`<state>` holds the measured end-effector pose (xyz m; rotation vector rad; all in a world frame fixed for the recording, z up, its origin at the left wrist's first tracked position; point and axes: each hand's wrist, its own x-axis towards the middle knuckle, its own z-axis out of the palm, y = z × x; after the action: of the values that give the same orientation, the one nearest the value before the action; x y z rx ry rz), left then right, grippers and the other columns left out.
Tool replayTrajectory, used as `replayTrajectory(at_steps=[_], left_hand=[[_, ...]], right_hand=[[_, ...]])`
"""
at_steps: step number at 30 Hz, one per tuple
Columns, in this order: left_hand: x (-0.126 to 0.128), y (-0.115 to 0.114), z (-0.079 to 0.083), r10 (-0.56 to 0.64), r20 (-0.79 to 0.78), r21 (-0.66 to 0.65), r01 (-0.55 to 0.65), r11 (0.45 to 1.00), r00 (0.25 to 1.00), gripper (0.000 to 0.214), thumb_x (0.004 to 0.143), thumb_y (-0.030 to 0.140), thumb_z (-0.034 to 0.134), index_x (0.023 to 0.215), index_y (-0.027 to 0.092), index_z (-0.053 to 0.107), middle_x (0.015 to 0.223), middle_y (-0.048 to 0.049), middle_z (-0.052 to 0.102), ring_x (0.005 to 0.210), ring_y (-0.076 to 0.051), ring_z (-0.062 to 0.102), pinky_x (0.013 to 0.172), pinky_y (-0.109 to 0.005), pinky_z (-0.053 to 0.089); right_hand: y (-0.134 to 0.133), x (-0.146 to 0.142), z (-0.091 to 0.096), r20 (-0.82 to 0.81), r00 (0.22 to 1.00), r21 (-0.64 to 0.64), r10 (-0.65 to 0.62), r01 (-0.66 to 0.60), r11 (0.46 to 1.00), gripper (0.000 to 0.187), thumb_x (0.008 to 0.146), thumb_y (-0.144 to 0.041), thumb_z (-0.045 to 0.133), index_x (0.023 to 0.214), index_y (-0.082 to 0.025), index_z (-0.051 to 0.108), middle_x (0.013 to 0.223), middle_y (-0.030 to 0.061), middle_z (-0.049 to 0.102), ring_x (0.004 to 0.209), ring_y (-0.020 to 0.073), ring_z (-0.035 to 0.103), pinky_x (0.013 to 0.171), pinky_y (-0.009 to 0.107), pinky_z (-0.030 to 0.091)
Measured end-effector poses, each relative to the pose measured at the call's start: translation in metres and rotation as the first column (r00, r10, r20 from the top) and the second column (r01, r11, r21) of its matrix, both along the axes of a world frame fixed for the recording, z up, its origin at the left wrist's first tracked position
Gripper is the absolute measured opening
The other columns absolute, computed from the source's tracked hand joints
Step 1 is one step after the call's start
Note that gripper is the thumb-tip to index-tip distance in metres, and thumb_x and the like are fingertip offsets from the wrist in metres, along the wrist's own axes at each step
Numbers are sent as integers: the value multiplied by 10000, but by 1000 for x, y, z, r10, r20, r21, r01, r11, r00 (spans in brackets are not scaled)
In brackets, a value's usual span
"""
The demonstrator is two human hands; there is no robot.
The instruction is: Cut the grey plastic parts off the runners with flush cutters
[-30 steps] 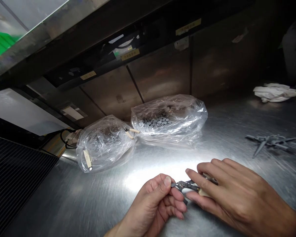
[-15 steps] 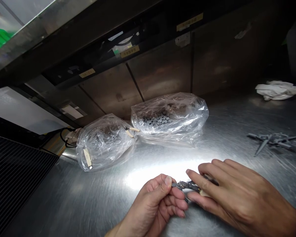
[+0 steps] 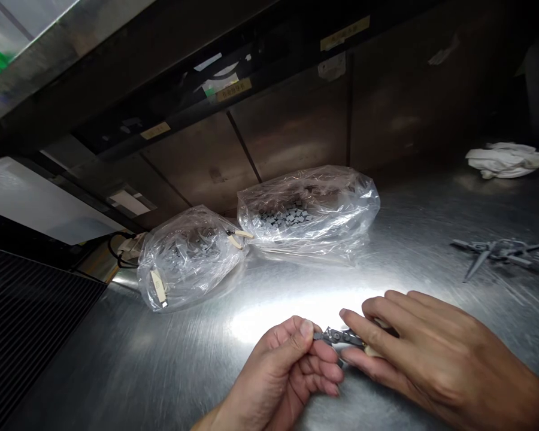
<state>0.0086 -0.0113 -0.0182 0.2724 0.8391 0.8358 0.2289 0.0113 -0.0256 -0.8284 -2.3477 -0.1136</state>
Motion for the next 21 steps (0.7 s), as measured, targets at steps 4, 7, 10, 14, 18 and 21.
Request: replayTrajectory(at_steps=[4, 7, 10, 14, 18, 21], left_hand=[[1, 0, 1, 17, -9, -11, -17, 1000, 1000, 265, 836, 315, 847, 862, 82, 725, 722, -75, 785, 608, -128, 736, 589, -209, 608], [1, 1, 2, 31, -7, -15, -32, 999, 999, 266, 813, 309, 866, 848, 88, 722, 726, -72, 783, 616, -131, 736, 585, -211, 612], [1, 2, 3, 30, 9, -10, -30, 999, 1000, 255, 814, 302, 866, 845, 96, 720, 716, -67, 780, 609, -131, 733, 578, -213, 613], [-2, 2, 2, 31, 31, 4, -31, 1000, 999, 222, 830, 279, 851, 867, 103, 721, 716, -64, 780, 614, -136, 738, 581, -219, 617], [-3, 1, 2, 32, 41, 13, -33, 999, 999, 209, 844, 271, 838, 887, 102, 723, 730, -68, 784, 619, -139, 741, 580, -220, 619], [-3, 1, 3, 35, 35, 10, -36, 999, 999, 225, 843, 286, 839, 888, 97, 726, 729, -72, 783, 621, -139, 741, 584, -220, 621]], right_hand=[[1, -1, 1, 8, 1000, -10, 4, -4, 1000, 194, 1054, -286, 526, 1061, -142, 657, 759, 13, 561, 642, 174, 543, 616, 349, 350], [2, 0, 2, 6, 1000, -30, 10, -10, 1000, 189, 1053, -290, 522, 1048, -150, 649, 758, 11, 558, 626, 174, 545, 590, 344, 362], [2, 0, 3, -25, 999, -64, 24, -26, 998, 179, 1054, -289, 520, 1056, -159, 643, 776, 16, 577, 625, 169, 553, 576, 330, 383], [3, 1, 3, -90, 996, -71, -7, 1, 998, 184, 1050, -292, 541, 1094, -151, 652, 792, 29, 593, 642, 163, 565, 586, 315, 403], [3, -1, 1, -108, 994, -79, -29, 20, 997, 214, 1042, -314, 556, 1134, -149, 657, 836, 46, 607, 666, 175, 571, 609, 331, 406], [3, -3, -1, -92, 996, -94, -21, 13, 995, 224, 1038, -333, 555, 1129, -156, 658, 862, 54, 611, 700, 195, 577, 647, 356, 406]])
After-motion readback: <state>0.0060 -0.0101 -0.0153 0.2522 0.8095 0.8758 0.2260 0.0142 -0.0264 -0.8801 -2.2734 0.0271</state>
